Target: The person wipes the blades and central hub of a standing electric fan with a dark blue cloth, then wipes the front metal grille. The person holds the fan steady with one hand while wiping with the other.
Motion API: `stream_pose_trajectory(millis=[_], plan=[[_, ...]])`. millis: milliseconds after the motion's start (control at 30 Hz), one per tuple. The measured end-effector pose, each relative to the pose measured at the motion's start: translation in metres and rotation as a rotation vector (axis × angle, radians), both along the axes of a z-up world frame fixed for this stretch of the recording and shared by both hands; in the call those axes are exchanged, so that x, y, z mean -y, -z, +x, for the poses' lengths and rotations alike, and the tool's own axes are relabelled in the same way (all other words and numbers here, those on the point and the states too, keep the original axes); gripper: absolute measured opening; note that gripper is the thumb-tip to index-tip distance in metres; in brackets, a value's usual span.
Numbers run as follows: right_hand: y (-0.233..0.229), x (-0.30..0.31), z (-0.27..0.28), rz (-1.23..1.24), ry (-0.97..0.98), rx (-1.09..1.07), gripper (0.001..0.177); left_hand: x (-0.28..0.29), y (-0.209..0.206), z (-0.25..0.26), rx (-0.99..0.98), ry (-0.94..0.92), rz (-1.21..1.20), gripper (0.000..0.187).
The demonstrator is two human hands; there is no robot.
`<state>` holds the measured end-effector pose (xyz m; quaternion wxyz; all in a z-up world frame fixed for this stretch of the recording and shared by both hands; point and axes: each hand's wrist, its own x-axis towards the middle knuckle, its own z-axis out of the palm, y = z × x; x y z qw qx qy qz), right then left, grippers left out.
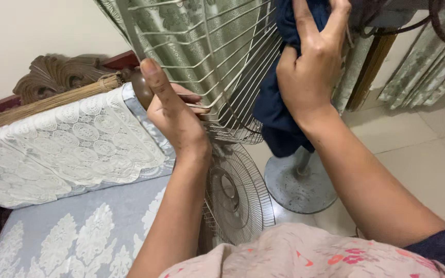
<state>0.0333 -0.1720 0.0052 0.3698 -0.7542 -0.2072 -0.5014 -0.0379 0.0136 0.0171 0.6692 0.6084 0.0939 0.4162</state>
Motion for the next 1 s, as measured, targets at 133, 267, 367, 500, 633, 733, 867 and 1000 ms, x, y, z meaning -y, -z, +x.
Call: stream_pose_trajectory(millis=[133, 267, 367, 500, 633, 733, 867, 1000], plan=[[-0.016, -0.004, -0.025, 0.004, -0.091, -0.035, 0.067, 0.004, -0.002, 0.0, 0.007, 0.023, -0.018, 0.082], [-0.024, -0.014, -0.043, -0.019, -0.144, -0.004, 0.057, 0.007, -0.001, 0.001, -0.028, -0.006, 0.0, 0.085], [-0.031, -0.007, -0.03, -0.031, -0.036, 0.023, 0.053, 0.003, 0.002, 0.003, -0.005, 0.078, 0.011, 0.084], [-0.036, -0.004, -0.024, 0.022, -0.038, -0.012, 0.046, 0.003, 0.006, 0.004, -0.008, 0.164, 0.007, 0.083], [-0.039, -0.006, -0.034, 0.061, -0.108, -0.001, 0.034, 0.008, 0.007, 0.006, -0.003, 0.23, -0.05, 0.084], [-0.029, -0.007, -0.042, -0.013, -0.097, 0.045, 0.035, 0.008, 0.006, 0.012, 0.047, 0.24, -0.034, 0.083], [-0.017, 0.005, -0.029, -0.053, -0.033, 0.0, 0.041, 0.013, 0.006, 0.011, 0.071, 0.309, -0.082, 0.081], [-0.01, 0.021, -0.009, -0.071, -0.013, 0.031, 0.042, 0.012, 0.006, 0.011, 0.086, 0.414, -0.093, 0.079]])
